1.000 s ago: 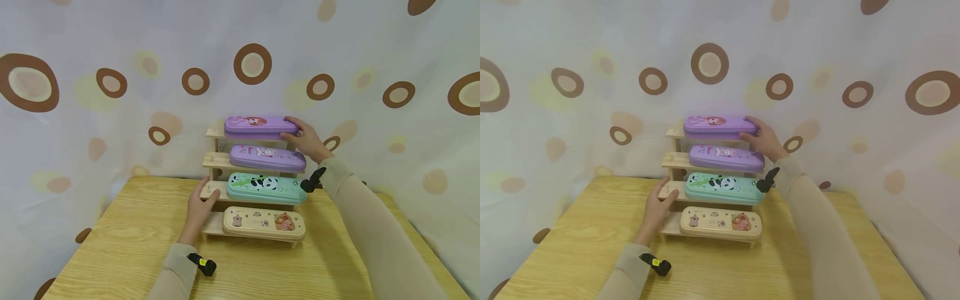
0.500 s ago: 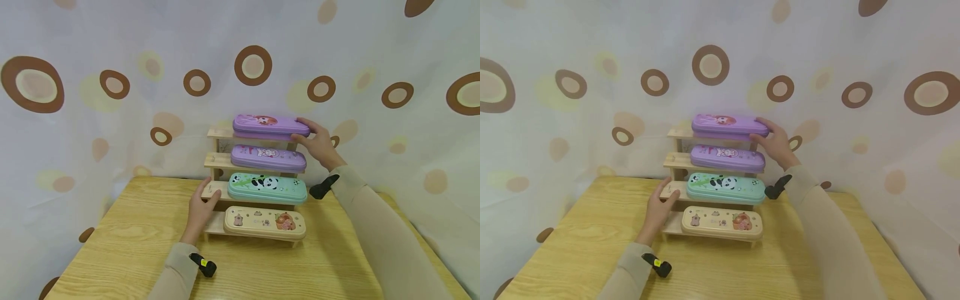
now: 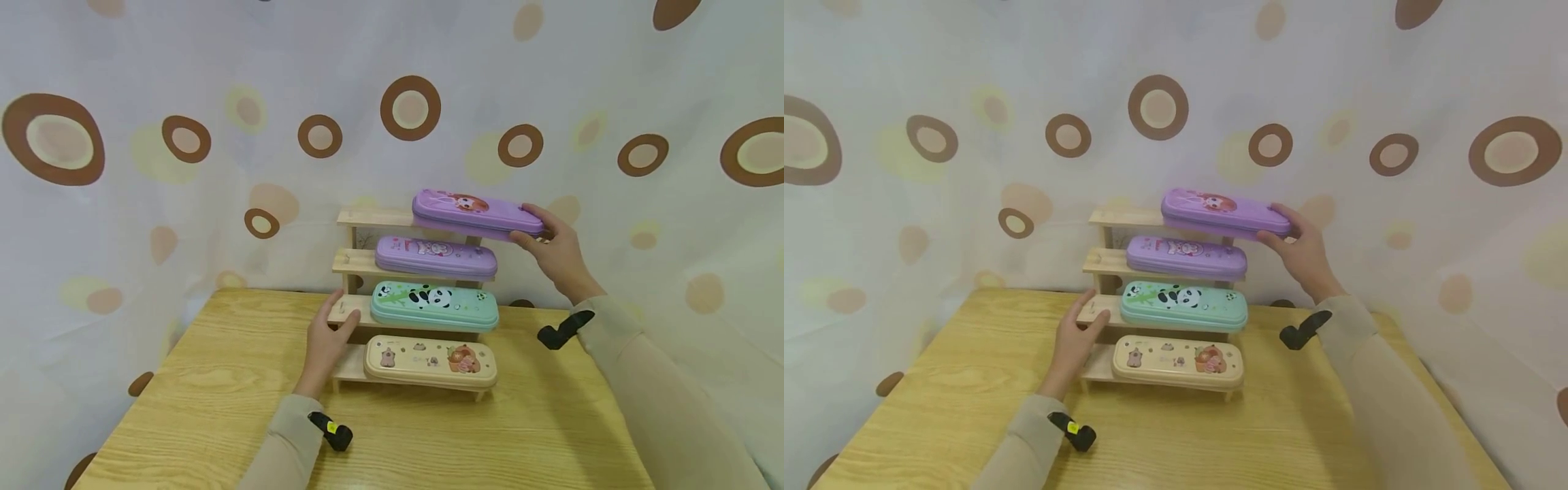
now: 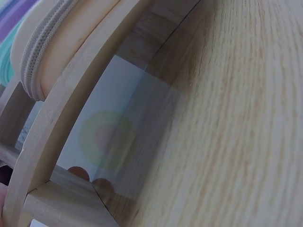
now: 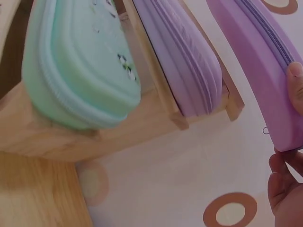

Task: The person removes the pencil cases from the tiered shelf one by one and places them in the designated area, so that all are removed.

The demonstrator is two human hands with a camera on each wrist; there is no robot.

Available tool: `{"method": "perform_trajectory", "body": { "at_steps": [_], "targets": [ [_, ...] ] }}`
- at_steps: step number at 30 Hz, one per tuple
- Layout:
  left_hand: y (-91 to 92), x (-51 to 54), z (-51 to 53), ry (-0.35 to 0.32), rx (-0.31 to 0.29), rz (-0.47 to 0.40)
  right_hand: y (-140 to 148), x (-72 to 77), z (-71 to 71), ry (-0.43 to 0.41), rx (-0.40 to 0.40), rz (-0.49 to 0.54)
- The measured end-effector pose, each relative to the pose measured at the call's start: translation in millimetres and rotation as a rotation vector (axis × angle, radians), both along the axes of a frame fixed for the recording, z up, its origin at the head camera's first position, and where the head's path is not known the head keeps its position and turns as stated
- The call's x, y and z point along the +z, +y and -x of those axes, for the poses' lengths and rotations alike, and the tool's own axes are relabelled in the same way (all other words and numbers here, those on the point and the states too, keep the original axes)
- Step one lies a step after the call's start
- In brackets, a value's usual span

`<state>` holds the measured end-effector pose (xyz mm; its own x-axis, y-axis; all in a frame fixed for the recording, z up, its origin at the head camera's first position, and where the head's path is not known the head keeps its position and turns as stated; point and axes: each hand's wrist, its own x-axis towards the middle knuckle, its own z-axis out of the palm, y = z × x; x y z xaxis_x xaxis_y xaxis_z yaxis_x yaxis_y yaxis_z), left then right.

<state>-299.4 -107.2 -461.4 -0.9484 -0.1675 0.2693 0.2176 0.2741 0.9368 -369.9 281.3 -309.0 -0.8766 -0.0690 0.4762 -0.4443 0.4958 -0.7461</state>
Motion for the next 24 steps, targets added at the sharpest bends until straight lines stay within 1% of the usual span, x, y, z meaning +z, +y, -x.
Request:
{"method": "perform_trajectory", "body": {
  "at_steps": [3,9,14,17,20,23,24],
  "targets": [
    [0.6,-0.2,0.0,-0.009,0.002,-0.008,10.9,-6.5,-4.9,0.003,-0.020,0.019],
    [0.1,0.7,1.3,0.012,-0.005,-0.016,29.9,-21.2,-15.1,-0.024,-0.064,0.064],
    [-1.6,-0.6,3.2,0.011,-0.013,-0.020,43.0,-25.6,-26.4,-0.030,-0.100,0.102],
    [-3.3,-2.7,5.1,0.011,-0.011,-0.020,52.4,-28.8,-33.3,-0.056,-0.117,0.136],
    [-4.6,-3.9,6.0,0.012,-0.012,-0.017,63.0,-33.4,-38.9,-0.081,-0.101,0.202],
    [-4.9,-4.6,6.0,0.008,-0.012,-0.017,73.4,-38.5,-43.5,-0.087,-0.058,0.304],
    [-5.1,-4.8,5.9,0.006,-0.010,-0.018,77.0,-40.4,-44.8,-0.087,-0.058,0.314]
  ]
}}
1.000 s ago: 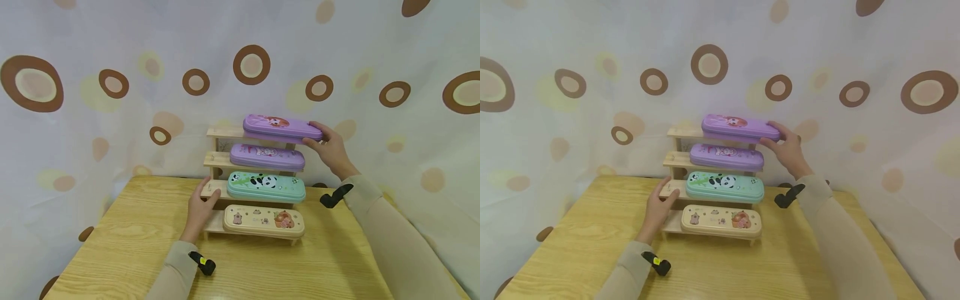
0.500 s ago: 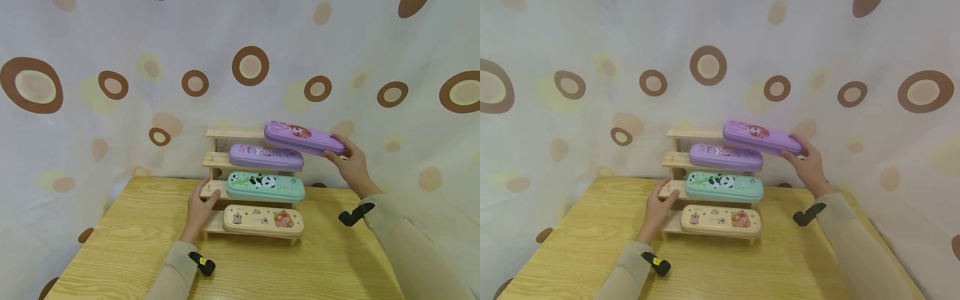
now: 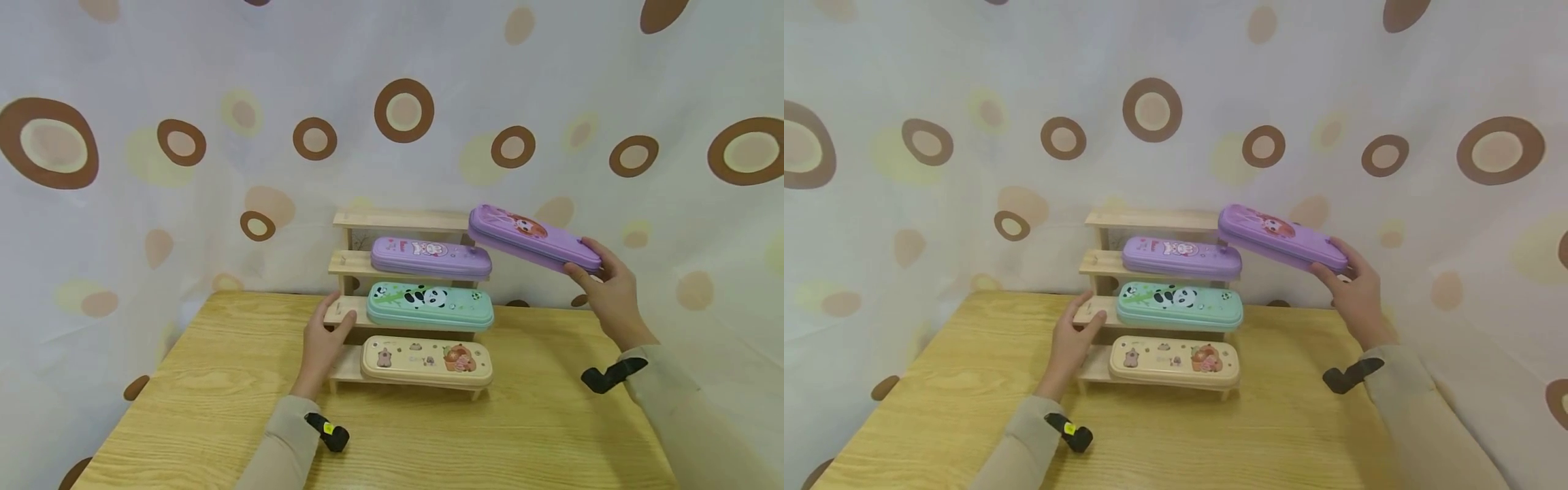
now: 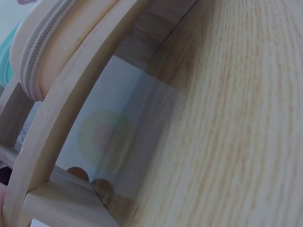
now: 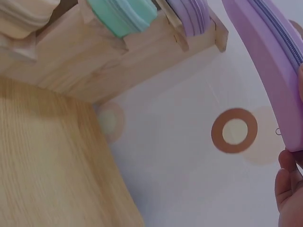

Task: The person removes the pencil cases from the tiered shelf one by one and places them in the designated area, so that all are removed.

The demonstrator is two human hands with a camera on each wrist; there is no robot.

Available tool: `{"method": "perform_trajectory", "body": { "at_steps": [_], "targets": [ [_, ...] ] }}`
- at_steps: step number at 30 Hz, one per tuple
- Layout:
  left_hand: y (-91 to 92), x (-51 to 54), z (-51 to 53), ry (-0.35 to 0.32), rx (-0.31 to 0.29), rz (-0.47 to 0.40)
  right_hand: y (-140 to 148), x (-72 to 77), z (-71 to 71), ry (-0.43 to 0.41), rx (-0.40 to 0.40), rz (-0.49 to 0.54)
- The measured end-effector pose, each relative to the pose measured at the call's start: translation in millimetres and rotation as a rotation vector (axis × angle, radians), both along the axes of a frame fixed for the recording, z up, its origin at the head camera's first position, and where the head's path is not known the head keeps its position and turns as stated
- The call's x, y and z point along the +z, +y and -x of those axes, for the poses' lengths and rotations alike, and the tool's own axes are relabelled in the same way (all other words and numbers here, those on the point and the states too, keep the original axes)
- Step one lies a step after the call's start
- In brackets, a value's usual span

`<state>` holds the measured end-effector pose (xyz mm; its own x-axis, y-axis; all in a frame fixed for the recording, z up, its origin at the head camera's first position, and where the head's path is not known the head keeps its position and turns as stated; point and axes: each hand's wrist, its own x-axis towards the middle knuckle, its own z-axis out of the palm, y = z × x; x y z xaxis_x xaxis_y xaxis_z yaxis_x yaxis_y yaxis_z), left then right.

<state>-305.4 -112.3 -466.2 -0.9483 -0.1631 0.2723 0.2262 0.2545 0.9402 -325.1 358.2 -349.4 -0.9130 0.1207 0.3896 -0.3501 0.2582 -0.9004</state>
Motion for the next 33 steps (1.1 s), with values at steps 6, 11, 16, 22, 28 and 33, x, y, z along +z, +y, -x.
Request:
{"method": "perform_trajectory", "body": {
  "at_steps": [6,11,16,22,28,33],
  "targets": [
    [-0.3,-0.3,0.9,0.000,0.009,-0.002,23.1,-10.2,-11.2,-0.022,-0.112,-0.097],
    [0.6,-0.3,1.7,-0.003,0.005,-0.001,40.9,-21.2,-20.6,-0.030,-0.148,-0.100],
    [-0.4,-0.1,1.4,-0.010,0.010,0.001,52.9,-34.5,-27.1,-0.074,-0.176,-0.191],
    [-1.1,1.0,0.8,-0.009,0.010,-0.001,67.7,-55.1,-28.1,-0.121,-0.182,-0.253],
    [-1.0,0.8,-1.0,-0.013,0.015,0.004,81.1,-76.0,-26.8,-0.175,-0.165,-0.279],
    [0.1,1.6,-0.5,-0.017,0.015,0.000,88.3,-90.0,-24.9,-0.251,-0.164,-0.352]
  ]
}}
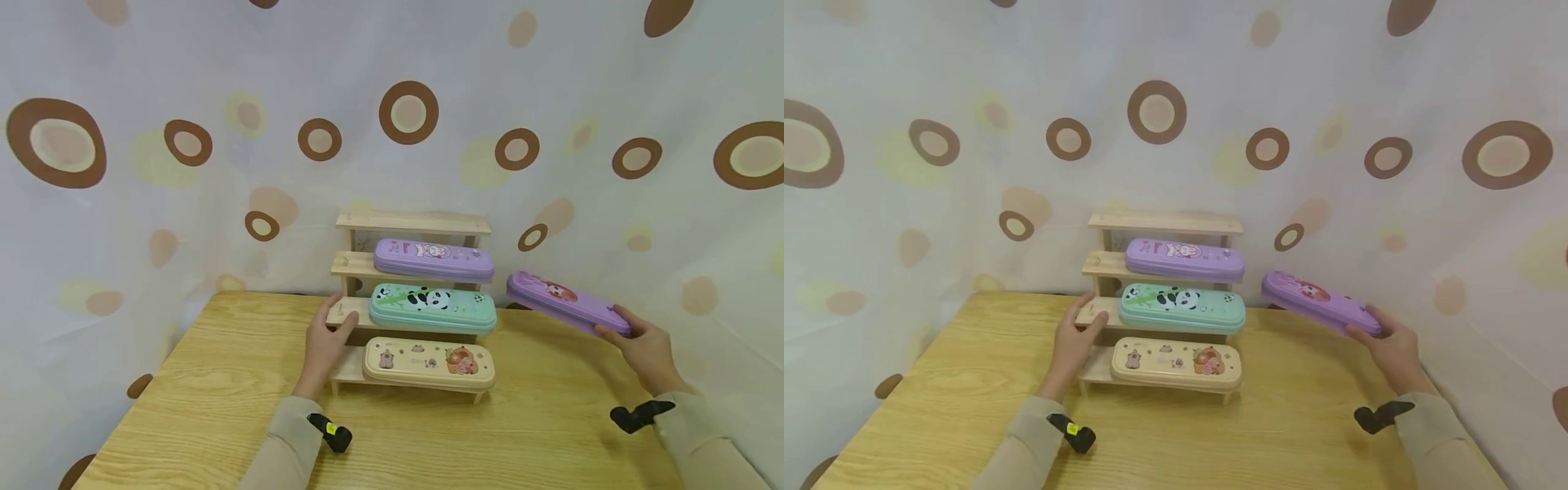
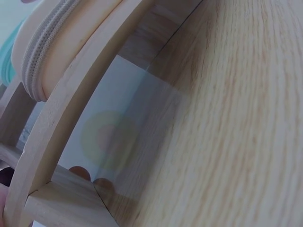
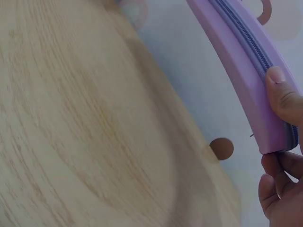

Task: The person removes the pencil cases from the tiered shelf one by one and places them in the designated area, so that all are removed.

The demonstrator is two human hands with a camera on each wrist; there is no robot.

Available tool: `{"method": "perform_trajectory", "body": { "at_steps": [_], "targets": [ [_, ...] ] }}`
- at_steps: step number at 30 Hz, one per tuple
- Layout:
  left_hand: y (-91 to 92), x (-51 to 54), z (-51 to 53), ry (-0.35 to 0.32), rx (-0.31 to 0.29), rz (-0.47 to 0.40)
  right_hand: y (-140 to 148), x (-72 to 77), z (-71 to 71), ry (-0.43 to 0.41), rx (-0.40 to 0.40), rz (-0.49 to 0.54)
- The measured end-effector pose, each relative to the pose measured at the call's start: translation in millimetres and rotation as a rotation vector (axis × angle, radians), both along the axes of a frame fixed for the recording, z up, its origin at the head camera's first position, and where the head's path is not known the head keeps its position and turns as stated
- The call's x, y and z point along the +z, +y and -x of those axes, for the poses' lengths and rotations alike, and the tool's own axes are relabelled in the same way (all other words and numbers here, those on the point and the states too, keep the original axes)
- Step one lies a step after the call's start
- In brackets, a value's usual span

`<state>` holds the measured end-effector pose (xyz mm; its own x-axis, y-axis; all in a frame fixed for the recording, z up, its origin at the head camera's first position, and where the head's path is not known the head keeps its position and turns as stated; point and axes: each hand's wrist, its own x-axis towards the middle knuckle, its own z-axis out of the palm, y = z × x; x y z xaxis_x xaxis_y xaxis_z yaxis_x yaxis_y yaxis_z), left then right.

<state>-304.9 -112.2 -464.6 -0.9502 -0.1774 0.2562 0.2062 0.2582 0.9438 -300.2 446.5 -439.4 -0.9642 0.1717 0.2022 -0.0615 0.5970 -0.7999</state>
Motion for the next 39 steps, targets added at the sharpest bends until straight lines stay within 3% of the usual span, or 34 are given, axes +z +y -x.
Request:
{"method": "perform_trajectory", "body": {
  "at_steps": [5,13,18,27,33,39],
  "targets": [
    [0.3,-0.1,1.8,0.012,-0.002,0.000,4.7,-11.2,1.0,-0.061,-0.006,-0.031],
    [0.3,-1.9,-0.2,0.015,0.002,-0.010,8.1,-23.7,-0.5,-0.079,0.004,-0.165],
    [0.5,-2.0,-0.8,0.007,0.001,-0.017,9.7,-28.1,-1.3,-0.125,0.013,-0.188],
    [0.2,-0.6,-0.8,0.023,-0.010,-0.027,12.4,-31.6,0.3,-0.214,0.076,-0.156],
    [0.4,0.5,-1.1,0.025,-0.017,-0.022,8.9,-23.4,-4.8,-0.254,0.117,-0.075],
    [0.1,-0.2,-1.0,0.019,-0.014,-0.026,3.1,-15.8,-8.4,-0.198,0.050,-0.061]
  ]
}}
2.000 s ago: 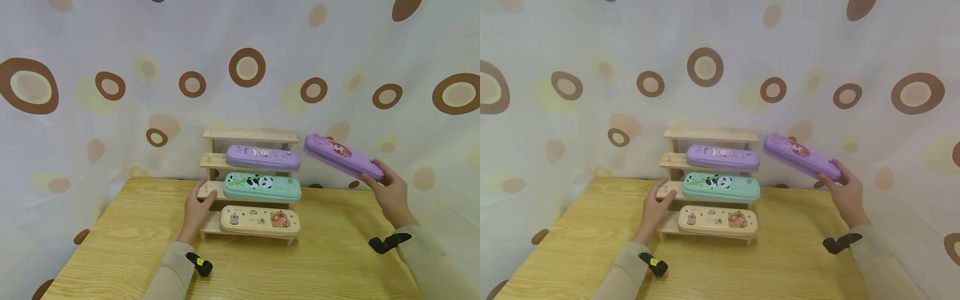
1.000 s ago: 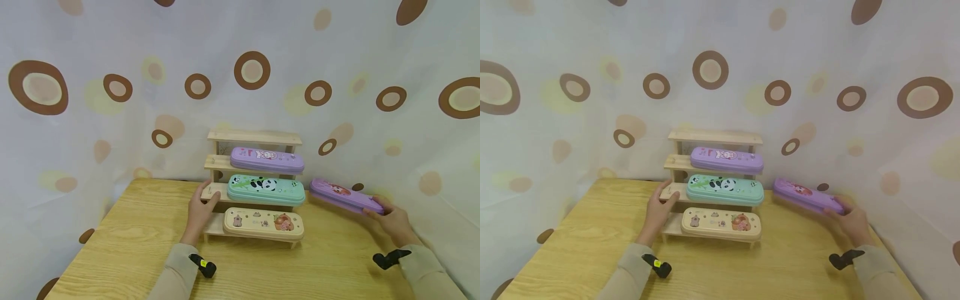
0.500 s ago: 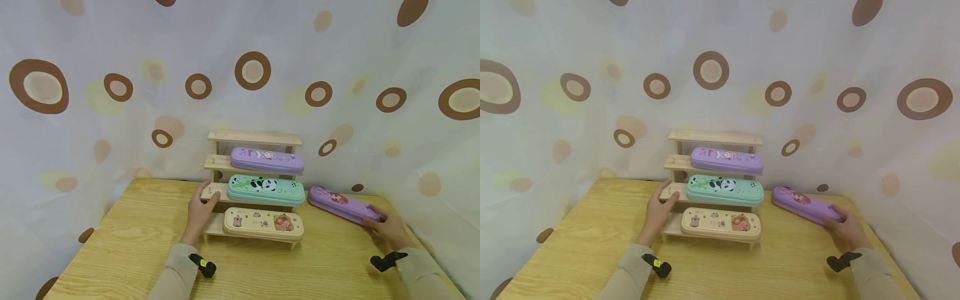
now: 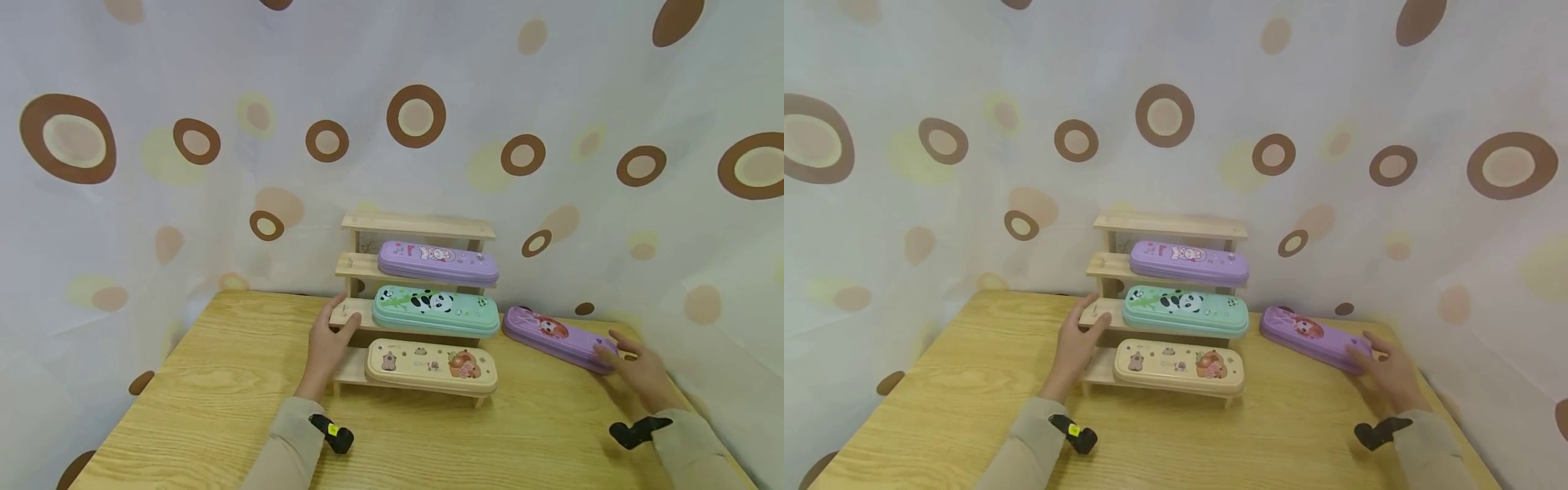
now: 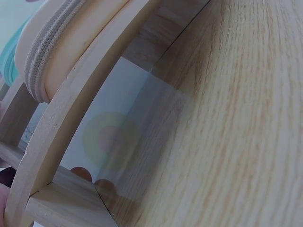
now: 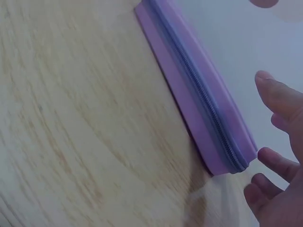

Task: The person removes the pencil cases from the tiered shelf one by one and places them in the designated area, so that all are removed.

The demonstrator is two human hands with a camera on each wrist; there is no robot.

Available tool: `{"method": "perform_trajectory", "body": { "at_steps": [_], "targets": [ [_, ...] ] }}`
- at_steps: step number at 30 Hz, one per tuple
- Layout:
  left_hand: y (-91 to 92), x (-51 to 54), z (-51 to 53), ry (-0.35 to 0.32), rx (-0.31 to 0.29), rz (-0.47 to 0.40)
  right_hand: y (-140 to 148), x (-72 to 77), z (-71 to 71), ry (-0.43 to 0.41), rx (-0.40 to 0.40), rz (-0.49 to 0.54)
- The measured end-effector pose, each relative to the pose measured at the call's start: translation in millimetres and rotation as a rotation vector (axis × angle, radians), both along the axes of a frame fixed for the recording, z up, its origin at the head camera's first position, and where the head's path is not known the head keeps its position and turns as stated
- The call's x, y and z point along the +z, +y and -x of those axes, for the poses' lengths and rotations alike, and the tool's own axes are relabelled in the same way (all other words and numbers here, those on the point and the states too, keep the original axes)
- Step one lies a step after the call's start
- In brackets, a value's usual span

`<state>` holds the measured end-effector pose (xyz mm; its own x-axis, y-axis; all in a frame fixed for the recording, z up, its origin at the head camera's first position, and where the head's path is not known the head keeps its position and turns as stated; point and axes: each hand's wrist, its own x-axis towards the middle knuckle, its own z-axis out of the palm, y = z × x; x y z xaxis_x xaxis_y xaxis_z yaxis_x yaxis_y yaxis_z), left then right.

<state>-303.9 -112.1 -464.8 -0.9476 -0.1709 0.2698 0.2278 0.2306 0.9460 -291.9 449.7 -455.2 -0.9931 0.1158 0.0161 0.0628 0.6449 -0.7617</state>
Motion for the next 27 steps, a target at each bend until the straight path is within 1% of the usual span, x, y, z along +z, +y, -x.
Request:
{"method": "perform_trajectory", "body": {
  "at_steps": [2,6,10,14,17,22,25,27],
  "targets": [
    [-0.4,-0.2,0.4,0.000,0.001,-0.002,-1.5,0.9,-0.2,0.036,-0.024,0.007],
    [-1.3,-0.6,0.8,-0.004,0.007,-0.008,-4.5,3.9,0.2,0.113,-0.045,0.012],
    [-2.0,-0.9,0.4,-0.003,0.012,-0.011,-10.8,8.5,2.2,0.241,-0.049,0.014],
    [-2.0,-1.3,0.2,0.001,0.012,-0.012,-23.6,14.9,4.9,0.350,0.006,0.081],
    [-1.3,-1.4,0.1,-0.001,0.012,-0.008,-36.7,21.3,5.8,0.374,0.070,0.132],
    [0.0,-0.9,0.9,0.000,0.011,0.005,-59.2,34.2,5.4,0.391,0.165,0.134],
    [-0.1,0.0,0.9,-0.001,0.012,0.011,-72.5,43.6,6.8,0.405,0.201,0.142],
    [-0.2,0.5,0.8,-0.003,0.009,0.009,-80.9,50.4,8.4,0.414,0.217,0.131]
  ]
}}
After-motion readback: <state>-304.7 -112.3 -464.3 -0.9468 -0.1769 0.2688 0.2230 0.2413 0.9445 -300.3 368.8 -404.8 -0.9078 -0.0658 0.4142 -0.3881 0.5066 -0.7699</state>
